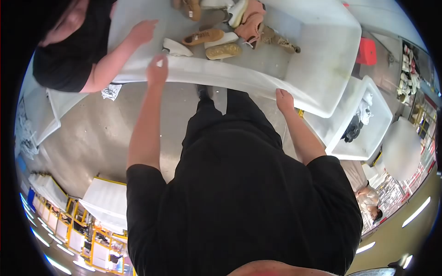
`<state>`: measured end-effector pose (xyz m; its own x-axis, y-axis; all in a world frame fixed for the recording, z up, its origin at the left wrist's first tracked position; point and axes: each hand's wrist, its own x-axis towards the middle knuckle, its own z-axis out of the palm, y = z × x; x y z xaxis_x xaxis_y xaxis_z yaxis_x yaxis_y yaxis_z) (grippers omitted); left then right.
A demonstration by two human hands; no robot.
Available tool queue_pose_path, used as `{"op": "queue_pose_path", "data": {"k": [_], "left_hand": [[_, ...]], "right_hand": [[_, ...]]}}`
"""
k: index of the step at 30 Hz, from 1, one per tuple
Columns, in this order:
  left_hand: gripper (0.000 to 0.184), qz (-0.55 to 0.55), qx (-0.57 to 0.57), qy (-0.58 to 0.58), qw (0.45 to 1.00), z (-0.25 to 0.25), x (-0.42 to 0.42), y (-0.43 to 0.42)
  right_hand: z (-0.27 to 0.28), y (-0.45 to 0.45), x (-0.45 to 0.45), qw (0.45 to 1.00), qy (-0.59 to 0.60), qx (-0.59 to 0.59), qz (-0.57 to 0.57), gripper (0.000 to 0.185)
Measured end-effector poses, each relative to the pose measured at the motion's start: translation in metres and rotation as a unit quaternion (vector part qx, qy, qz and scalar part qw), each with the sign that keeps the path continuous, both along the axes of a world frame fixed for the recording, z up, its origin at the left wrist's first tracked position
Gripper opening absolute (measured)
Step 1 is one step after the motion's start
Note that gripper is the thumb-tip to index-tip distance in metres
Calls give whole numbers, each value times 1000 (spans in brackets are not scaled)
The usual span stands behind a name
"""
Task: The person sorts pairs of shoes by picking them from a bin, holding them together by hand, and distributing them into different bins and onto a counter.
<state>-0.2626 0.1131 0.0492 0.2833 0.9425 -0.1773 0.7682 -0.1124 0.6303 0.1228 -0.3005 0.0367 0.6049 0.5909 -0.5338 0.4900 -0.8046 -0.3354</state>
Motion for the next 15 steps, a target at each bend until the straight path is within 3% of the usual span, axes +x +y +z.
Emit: {"op": "queue_pose_path", "data": {"k": [3, 6, 9, 11, 13, 15], "left_hand": [[37, 48, -51, 72, 995, -43, -7, 25], [37, 95, -40, 207, 973, -33, 24, 10], [35, 120, 45, 201, 971, -60, 12, 8], [37, 106, 28, 234, 966, -65, 11, 11], [36, 119, 3, 247, 962, -67, 14, 11], [29, 118, -2, 207, 971, -80, -3, 12]], "right_hand": [[-5, 5, 32, 993, 26, -89, -75, 46], [-43, 17, 69, 976, 86, -173, -98, 45], [-128, 17, 100, 973, 160, -154, -67, 41], [-210, 10, 115, 938, 283, -126, -156, 38], [-259, 23, 129, 959, 235, -142, -67, 41], [-314, 48, 147, 950, 173, -193, 173, 43]]}}
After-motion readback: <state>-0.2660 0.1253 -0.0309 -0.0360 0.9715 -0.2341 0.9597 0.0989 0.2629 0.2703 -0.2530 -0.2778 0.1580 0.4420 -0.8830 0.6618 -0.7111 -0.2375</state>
